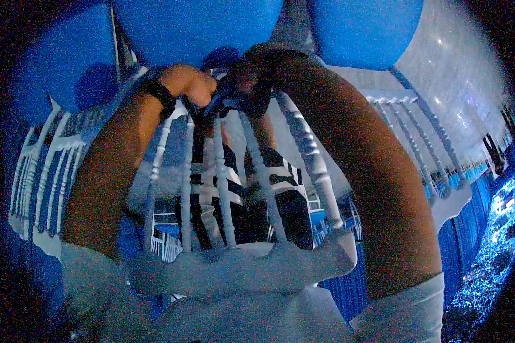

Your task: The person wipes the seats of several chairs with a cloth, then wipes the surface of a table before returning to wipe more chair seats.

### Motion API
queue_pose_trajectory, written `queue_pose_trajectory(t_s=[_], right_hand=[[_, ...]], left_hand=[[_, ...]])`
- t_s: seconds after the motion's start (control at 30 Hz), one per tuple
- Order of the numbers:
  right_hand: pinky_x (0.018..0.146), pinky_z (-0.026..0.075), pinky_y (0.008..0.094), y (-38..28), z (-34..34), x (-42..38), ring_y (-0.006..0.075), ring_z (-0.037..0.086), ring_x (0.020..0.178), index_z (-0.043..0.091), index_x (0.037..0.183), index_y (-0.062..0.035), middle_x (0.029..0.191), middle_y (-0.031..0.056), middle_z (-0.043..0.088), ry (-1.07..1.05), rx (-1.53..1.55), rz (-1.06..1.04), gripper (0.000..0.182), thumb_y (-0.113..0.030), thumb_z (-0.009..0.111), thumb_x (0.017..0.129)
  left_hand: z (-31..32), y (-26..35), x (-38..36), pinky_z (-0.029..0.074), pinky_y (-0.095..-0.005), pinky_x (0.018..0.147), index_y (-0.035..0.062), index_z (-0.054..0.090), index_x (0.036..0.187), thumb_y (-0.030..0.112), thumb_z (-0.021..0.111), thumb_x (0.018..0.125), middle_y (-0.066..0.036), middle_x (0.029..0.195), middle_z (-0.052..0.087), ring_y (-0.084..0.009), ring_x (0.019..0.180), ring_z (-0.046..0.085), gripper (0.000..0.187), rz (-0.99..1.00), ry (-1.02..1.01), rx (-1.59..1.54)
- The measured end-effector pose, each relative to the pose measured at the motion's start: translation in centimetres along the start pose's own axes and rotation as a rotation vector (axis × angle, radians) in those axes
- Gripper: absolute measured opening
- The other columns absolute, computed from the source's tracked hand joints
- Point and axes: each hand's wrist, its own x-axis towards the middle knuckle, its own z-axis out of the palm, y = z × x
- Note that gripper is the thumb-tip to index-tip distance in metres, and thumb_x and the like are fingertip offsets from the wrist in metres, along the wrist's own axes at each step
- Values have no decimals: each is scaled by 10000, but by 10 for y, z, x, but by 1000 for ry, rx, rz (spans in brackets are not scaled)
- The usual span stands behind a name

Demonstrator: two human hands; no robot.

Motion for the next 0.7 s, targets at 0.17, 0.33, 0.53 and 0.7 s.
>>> queue_pose_trajectory(t_s=[0.17, 0.33, 0.53, 0.7], right_hand=[[945, 540, 499, -2, 18, -2, 416, 644, 1121, 534, 1362, -111, 1225, 203, 653, 90, 9, -58, 563, -81, 741, 840], [947, 538, 501, -7, 35, -7, 417, 641, 1125, 530, 1363, -111, 1225, 204, 649, 172, 24, -85, 564, -84, 742, 841], [949, 537, 504, -8, 43, -6, 419, 638, 1130, 526, 1364, -111, 1226, 206, 643, 222, 36, -98, 565, -88, 743, 843], [915, 543, 484, 0, 62, -2, 413, 641, 1123, 530, 1352, -112, 1262, 199, 629, 387, 14, -163, 537, -99, 739, 858]], left_hand=[[19, -13, 7, 513, -485, 1012, 179, 598, 1399, 265, 738, 808, -138, 1369, 666, -367, 1253, 631, 614, 136, -71, -186], [43, -21, 23, 493, -492, 1001, 120, 578, 1364, 144, 703, 840, -200, 1362, 632, -411, 1233, 611, 539, 321, 26, -354], [67, -16, 16, 490, -521, 809, -5, 572, 1035, 3, 593, 758, -252, 1013, 647, -400, 982, 660, 278, 309, 268, -477], [69, -10, 8, 478, -562, 947, -27, 550, 1222, 13, 581, 772, -333, 1200, 602, -493, 1130, 601, 453, 295, 317, -352]])
